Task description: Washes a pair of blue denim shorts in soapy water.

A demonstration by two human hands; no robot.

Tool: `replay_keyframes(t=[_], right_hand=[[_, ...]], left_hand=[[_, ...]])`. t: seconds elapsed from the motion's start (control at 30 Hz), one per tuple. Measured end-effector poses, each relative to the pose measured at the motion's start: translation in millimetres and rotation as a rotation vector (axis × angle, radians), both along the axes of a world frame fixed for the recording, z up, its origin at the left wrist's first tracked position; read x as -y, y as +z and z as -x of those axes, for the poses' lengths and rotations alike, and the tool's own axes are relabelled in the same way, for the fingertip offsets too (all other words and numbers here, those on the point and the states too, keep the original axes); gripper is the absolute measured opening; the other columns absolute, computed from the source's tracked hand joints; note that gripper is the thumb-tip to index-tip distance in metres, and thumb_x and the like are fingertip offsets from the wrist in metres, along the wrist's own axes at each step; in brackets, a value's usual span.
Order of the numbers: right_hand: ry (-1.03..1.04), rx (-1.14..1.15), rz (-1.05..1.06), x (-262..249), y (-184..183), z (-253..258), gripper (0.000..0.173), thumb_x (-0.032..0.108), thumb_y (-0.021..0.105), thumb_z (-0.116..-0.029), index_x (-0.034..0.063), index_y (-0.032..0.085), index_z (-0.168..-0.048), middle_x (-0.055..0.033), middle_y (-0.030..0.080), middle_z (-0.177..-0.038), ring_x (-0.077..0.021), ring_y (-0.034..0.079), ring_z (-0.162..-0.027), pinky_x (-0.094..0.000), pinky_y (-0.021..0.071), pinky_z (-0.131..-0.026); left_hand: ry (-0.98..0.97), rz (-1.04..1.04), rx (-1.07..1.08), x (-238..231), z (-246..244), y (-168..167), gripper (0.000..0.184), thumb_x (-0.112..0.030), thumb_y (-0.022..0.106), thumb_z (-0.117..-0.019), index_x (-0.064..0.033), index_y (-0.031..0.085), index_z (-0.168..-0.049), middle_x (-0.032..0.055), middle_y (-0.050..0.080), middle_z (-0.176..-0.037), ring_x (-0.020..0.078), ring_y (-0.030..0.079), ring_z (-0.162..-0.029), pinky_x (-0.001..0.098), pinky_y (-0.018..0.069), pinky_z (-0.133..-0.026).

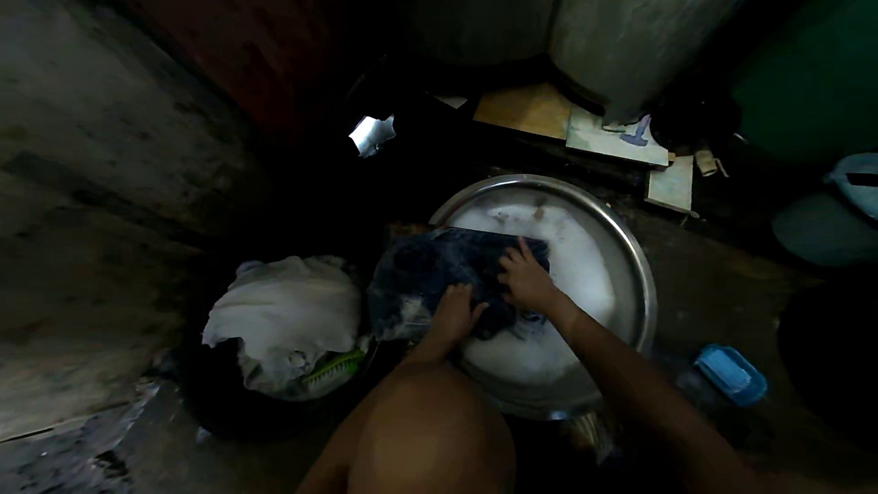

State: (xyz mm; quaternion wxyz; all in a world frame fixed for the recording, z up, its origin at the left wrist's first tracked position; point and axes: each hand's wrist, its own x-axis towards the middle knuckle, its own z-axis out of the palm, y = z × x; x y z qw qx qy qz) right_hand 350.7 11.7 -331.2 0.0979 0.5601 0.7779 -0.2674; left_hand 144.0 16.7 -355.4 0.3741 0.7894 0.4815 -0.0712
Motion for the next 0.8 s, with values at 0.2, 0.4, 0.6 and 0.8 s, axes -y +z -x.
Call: replay_keyframes(t=[0.2,0.4,0.6,0.8], right_hand=[[-0.431,-0.185,0.187,27.8,-13.9,4.6,0.039,0.033,0.048,-0.1084,0.0089,0.064,-0.134,-0.0159,0.066,-0.131,-0.0321,0.063,-0.124,-0.0534,0.046,-0.108],[-0.639,-0.249,0.096,25.8,-17.1,31.0,0.039,0.038,0.057,-0.1039,0.0124,0.069,-0.13,-0.0155,0.062,-0.134,-0.0293,0.058,-0.128,-0.0456,0.0446,-0.11],[-0.617,-0.115,0.264,3.3,11.7,42.8,0.036,0.031,0.055,-0.1049,0.0057,0.069,-0.126,-0.0176,0.061,-0.138,-0.032,0.054,-0.133,-0.0506,0.043,-0.111],[-0.424,0.0,0.354,-3.1,24.9,44.1,0.033,0.022,0.056,-0.103,-0.0009,0.066,-0.124,-0.0246,0.064,-0.13,-0.0407,0.059,-0.126,-0.0593,0.0459,-0.105]], left_hand=[[-0.003,-0.052,-0.065,1.6,-4.9,-4.6,0.049,-0.037,0.054,-0.1054,-0.0066,0.054,-0.144,0.0193,0.056,-0.143,0.0356,0.049,-0.138,0.0473,0.0399,-0.115],[-0.015,-0.027,-0.052,-1.1,-8.3,-2.8,0.042,-0.028,0.052,-0.1061,-0.0003,0.058,-0.137,0.0212,0.057,-0.141,0.035,0.048,-0.139,0.0459,0.0337,-0.12],[0.015,0.069,-0.034,-6.0,-12.8,4.7,0.036,-0.02,0.051,-0.1058,0.0006,0.06,-0.134,0.0212,0.059,-0.138,0.0359,0.051,-0.137,0.0498,0.0366,-0.117],[0.065,0.218,0.006,-9.5,-5.1,12.4,0.034,-0.021,0.056,-0.1026,-0.0023,0.063,-0.13,0.0197,0.065,-0.128,0.0346,0.061,-0.123,0.0552,0.0474,-0.106]])
